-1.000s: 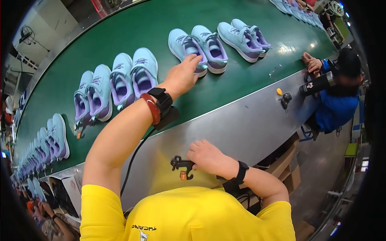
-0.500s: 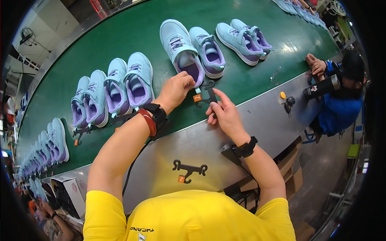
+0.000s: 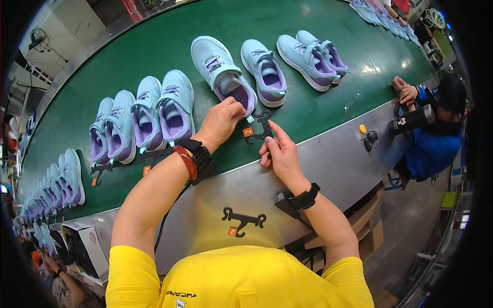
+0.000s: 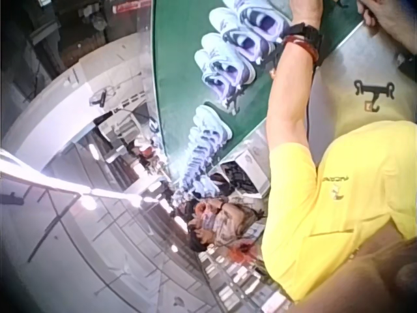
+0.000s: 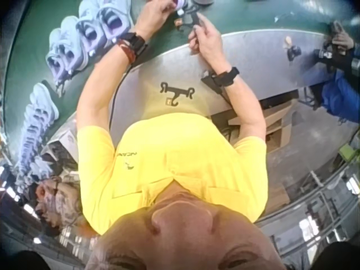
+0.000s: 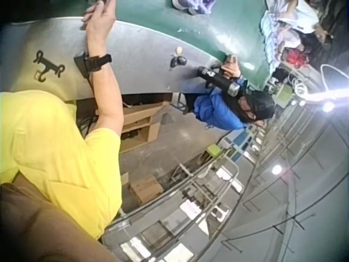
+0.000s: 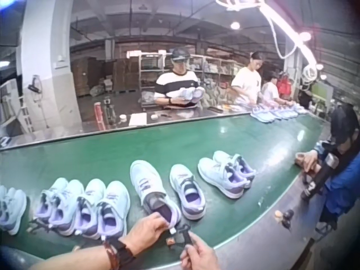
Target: The person attaches small orange tags to the tongues of light blue and purple sneakers moving along a green conveyor belt. They pick up tags from a nearby box and clip them onto the shoes one by one as the items pass by on the assembly line.
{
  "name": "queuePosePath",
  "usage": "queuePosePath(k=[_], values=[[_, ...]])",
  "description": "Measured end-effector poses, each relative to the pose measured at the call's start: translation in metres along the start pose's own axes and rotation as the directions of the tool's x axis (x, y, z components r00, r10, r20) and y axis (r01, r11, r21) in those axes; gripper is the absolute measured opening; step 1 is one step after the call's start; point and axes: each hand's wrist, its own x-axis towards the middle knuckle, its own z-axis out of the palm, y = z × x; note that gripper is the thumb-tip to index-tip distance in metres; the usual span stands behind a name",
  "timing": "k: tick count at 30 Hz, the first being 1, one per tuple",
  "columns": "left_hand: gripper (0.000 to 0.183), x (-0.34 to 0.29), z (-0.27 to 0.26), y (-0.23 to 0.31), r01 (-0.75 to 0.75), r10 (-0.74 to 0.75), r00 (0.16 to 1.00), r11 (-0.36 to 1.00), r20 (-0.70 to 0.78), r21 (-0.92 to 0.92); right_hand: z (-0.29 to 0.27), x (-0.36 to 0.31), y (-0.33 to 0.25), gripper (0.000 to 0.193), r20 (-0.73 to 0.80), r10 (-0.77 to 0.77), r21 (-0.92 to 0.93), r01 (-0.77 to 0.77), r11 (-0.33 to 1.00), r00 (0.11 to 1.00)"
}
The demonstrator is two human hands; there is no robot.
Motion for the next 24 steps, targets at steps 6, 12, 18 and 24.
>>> queuePosePath(k=[6, 12, 18, 24], values=[[0.009, -0.001, 0.0, 0.0, -0.021, 0.021, 1.0, 1.0, -0.015, 0.023, 0.001, 0.003, 0.0, 0.04, 0.085, 0.031, -0.016, -0.03, 0.999, 0.996], [0.011, -0.014, -0.023, -0.003, -0.096, 0.082, 0.994, 0.969, 0.074, 0.226, 0.002, 0.027, -0.028, 0.026, 0.272, 0.13, -0.428, -0.001, 0.904, 0.953], [0.015, -0.021, -0.038, -0.002, -0.071, 0.062, 0.997, 0.969, 0.045, 0.236, 0.002, 0.037, -0.048, 0.028, 0.389, 0.213, -0.407, -0.04, 0.913, 0.896], [0.018, -0.037, -0.062, 0.011, -0.091, 0.064, 0.992, 0.959, 0.107, 0.269, 0.019, 0.035, -0.062, 0.024, 0.421, 0.23, -0.307, -0.101, 0.946, 0.877]])
